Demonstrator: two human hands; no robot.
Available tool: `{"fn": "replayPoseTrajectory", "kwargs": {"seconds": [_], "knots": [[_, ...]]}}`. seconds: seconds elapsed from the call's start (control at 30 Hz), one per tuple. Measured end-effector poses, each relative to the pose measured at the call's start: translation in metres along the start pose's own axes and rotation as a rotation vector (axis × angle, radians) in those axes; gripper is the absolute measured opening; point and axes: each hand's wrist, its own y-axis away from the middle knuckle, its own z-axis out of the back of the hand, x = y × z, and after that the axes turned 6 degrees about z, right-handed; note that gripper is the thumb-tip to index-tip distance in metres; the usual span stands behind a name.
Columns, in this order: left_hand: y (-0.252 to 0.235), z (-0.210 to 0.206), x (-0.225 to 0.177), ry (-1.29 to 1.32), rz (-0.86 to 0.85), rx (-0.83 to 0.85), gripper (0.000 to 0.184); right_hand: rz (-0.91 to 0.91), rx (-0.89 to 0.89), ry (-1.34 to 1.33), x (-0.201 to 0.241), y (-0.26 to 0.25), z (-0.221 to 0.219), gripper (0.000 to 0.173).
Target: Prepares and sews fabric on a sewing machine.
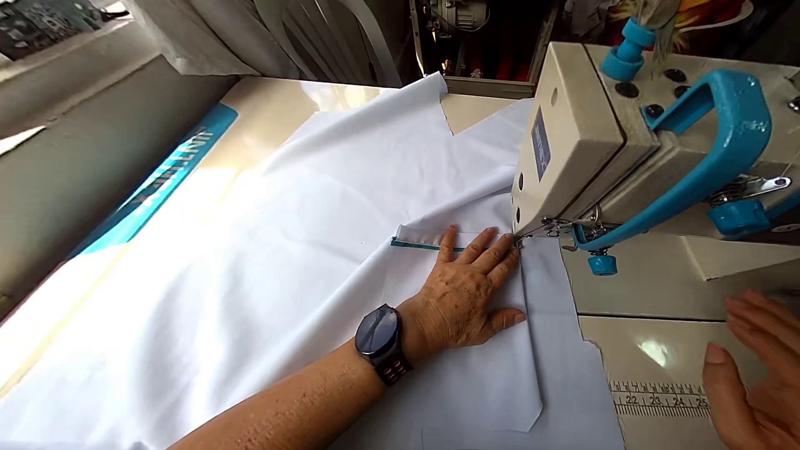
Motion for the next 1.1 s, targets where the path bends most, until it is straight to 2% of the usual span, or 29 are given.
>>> {"fn": "replayPoseTrajectory", "kwargs": {"seconds": [0.07, 0.1, 0.13, 0.17, 0.2, 0.23, 0.27, 0.37, 0.47, 0.53, 0.6, 0.73, 0.83, 0.9, 1.0, 1.03, 1.1], "knots": [[0.000, 0.025, 0.001, 0.166, -0.032, 0.194, 0.065, 0.147, 0.099, -0.244, 0.038, -0.032, -0.027, 0.019], [0.001, 0.039, 0.008, 0.277, -0.095, 0.199, 0.048, 0.212, 0.145, -0.339, 0.053, -0.046, -0.044, 0.020], [0.000, 0.051, 0.022, 0.376, -0.182, 0.131, 0.031, 0.265, 0.175, -0.392, 0.066, -0.060, -0.063, 0.022], [-0.002, 0.063, 0.042, 0.481, -0.225, 0.044, 0.026, 0.309, 0.178, -0.408, 0.076, -0.071, -0.084, 0.023], [-0.002, 0.075, 0.066, 0.526, -0.187, -0.053, 0.028, 0.345, 0.163, -0.390, 0.084, -0.081, -0.107, 0.025], [0.001, 0.086, 0.094, 0.460, -0.078, -0.128, 0.031, 0.366, 0.157, -0.353, 0.091, -0.088, -0.127, 0.029], [0.007, 0.095, 0.123, 0.313, 0.091, -0.131, 0.035, 0.368, 0.180, -0.304, 0.097, -0.094, -0.145, 0.037], [0.038, 0.098, 0.197, 0.034, 0.675, 0.130, 0.064, 0.318, 0.378, -0.170, 0.109, -0.096, -0.174, 0.085], [0.068, 0.097, 0.232, -0.061, 0.930, 0.059, 0.073, 0.335, 0.452, -0.101, 0.109, -0.090, -0.179, 0.093], [0.075, 0.101, 0.240, -0.056, 0.999, 0.075, 0.077, 0.352, 0.447, -0.080, 0.108, -0.087, -0.180, 0.091], [0.072, 0.107, 0.244, -0.032, 0.992, 0.105, 0.080, 0.351, 0.462, -0.061, 0.108, -0.086, -0.179, 0.088], [0.067, 0.102, 0.255, -0.061, 0.743, 0.017, 0.068, 0.355, 0.511, -0.038, 0.107, -0.091, -0.177, 0.085], [0.066, 0.097, 0.255, -0.064, 0.739, 0.074, 0.067, 0.358, 0.491, -0.024, 0.107, -0.089, -0.177, 0.087], [0.060, 0.098, 0.233, -0.050, 0.652, -0.036, 0.061, 0.339, 0.495, -0.046, 0.109, -0.089, -0.175, 0.089], [0.050, 0.082, 0.182, 0.033, 0.296, -0.327, 0.024, 0.320, 0.476, -0.147, 0.113, -0.098, -0.172, 0.090], [0.047, 0.075, 0.162, 0.126, 0.282, -0.338, 0.020, 0.317, 0.450, -0.198, 0.116, -0.101, -0.171, 0.085], [0.044, 0.071, 0.127, 0.370, 0.440, -0.116, 0.030, 0.296, 0.415, -0.303, 0.122, -0.110, -0.166, 0.063]]}}
